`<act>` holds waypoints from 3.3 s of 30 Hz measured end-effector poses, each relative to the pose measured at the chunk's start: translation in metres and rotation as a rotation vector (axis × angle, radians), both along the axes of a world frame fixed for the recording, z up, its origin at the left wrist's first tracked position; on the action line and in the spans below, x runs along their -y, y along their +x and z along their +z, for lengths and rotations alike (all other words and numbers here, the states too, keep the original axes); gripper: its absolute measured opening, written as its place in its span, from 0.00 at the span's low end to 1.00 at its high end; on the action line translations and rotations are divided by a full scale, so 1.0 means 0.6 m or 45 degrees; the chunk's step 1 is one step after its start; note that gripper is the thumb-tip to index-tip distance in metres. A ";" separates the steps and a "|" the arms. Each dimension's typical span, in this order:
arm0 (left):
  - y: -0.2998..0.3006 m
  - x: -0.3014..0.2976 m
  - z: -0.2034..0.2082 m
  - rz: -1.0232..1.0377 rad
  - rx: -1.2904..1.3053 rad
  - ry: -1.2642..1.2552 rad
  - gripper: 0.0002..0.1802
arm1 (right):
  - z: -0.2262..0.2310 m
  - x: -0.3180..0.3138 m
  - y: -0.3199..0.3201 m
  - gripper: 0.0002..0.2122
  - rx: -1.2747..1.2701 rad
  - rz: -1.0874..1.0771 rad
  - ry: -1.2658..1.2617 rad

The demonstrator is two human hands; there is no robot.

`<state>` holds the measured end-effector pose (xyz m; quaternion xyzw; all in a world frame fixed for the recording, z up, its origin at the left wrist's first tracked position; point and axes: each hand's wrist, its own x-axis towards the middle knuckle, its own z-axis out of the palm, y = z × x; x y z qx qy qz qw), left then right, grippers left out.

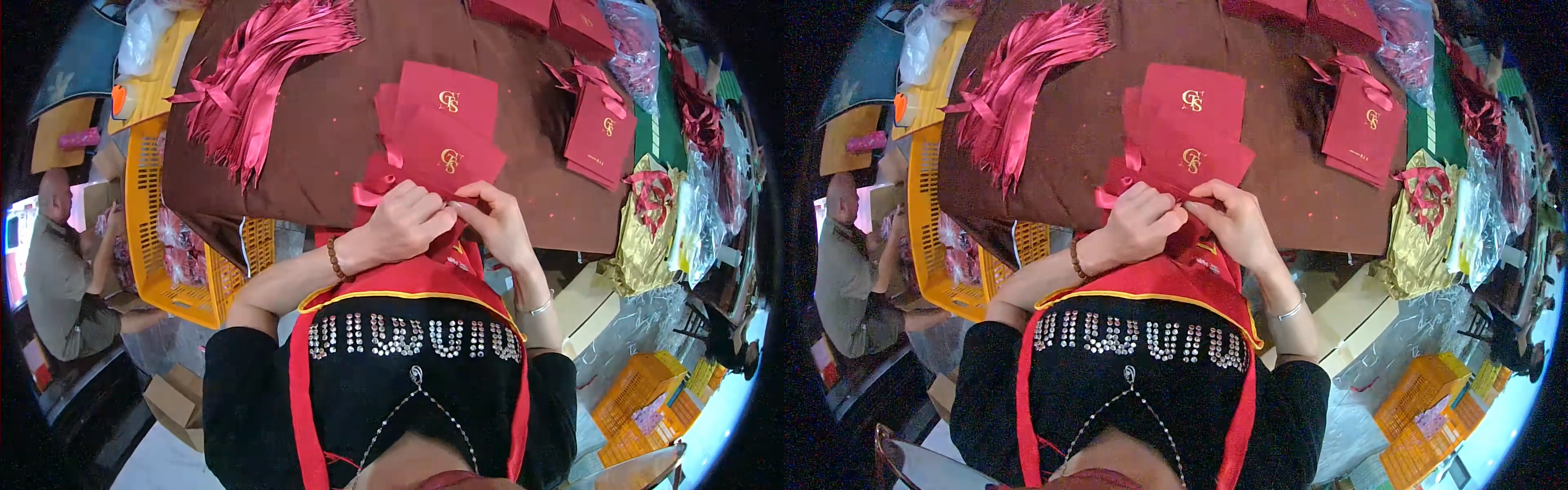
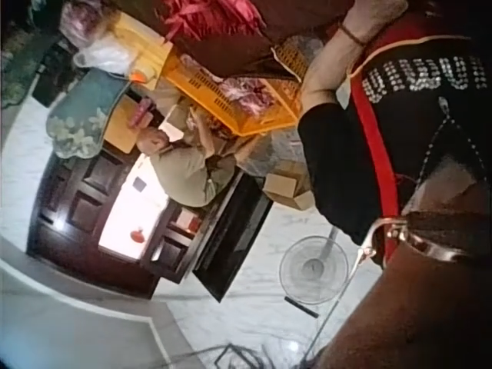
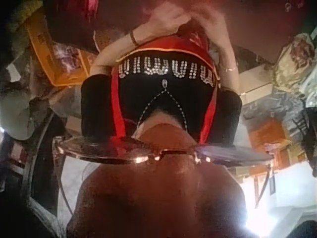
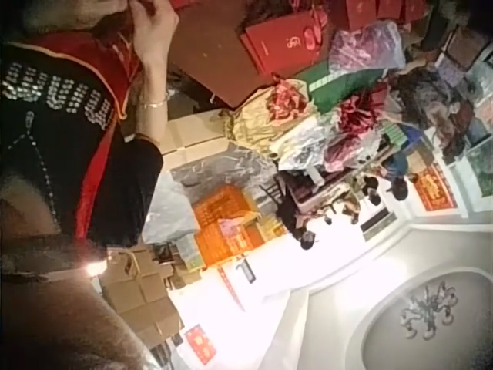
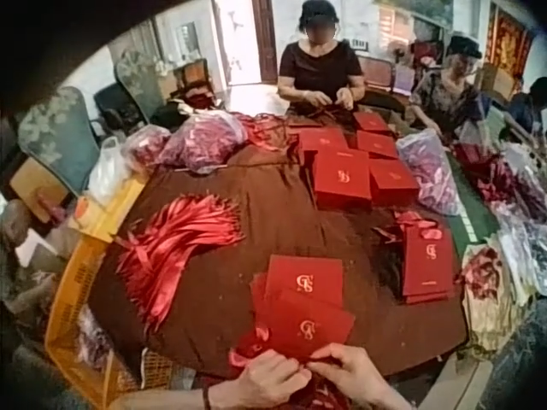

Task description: The person threads pink ribbons into red gift bags by hand at an assembly station.

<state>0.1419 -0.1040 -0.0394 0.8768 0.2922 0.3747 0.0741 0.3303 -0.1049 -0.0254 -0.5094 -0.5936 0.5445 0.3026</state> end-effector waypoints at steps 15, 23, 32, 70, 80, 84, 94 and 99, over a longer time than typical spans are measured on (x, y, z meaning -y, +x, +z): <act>0.012 -0.005 0.012 -0.005 -0.008 -0.032 0.10 | 0.040 -0.013 0.001 0.09 0.129 0.094 0.063; -0.002 -0.008 0.032 0.197 -0.177 -0.502 0.12 | -0.005 -0.018 -0.009 0.10 0.067 0.053 0.300; -0.023 -0.034 0.090 0.137 -0.418 -0.386 0.12 | 0.006 0.007 -0.025 0.09 0.082 0.107 0.305; -0.040 -0.139 0.071 -0.264 -0.100 -1.980 0.07 | 0.010 -0.007 -0.057 0.08 0.263 -0.019 0.490; -0.045 -0.152 0.050 0.257 0.073 -1.576 0.09 | 0.023 -0.002 -0.058 0.06 0.108 0.123 0.009; -0.079 -0.162 0.048 0.082 0.191 -1.632 0.09 | 0.008 -0.002 -0.044 0.06 0.047 0.043 0.017; -0.072 -0.159 0.051 0.081 0.283 -1.767 0.07 | 0.013 -0.011 -0.052 0.08 0.073 0.148 0.064; -0.050 -0.189 0.064 0.352 1.128 -1.605 0.06 | 0.022 -0.013 -0.059 0.12 0.178 0.247 0.211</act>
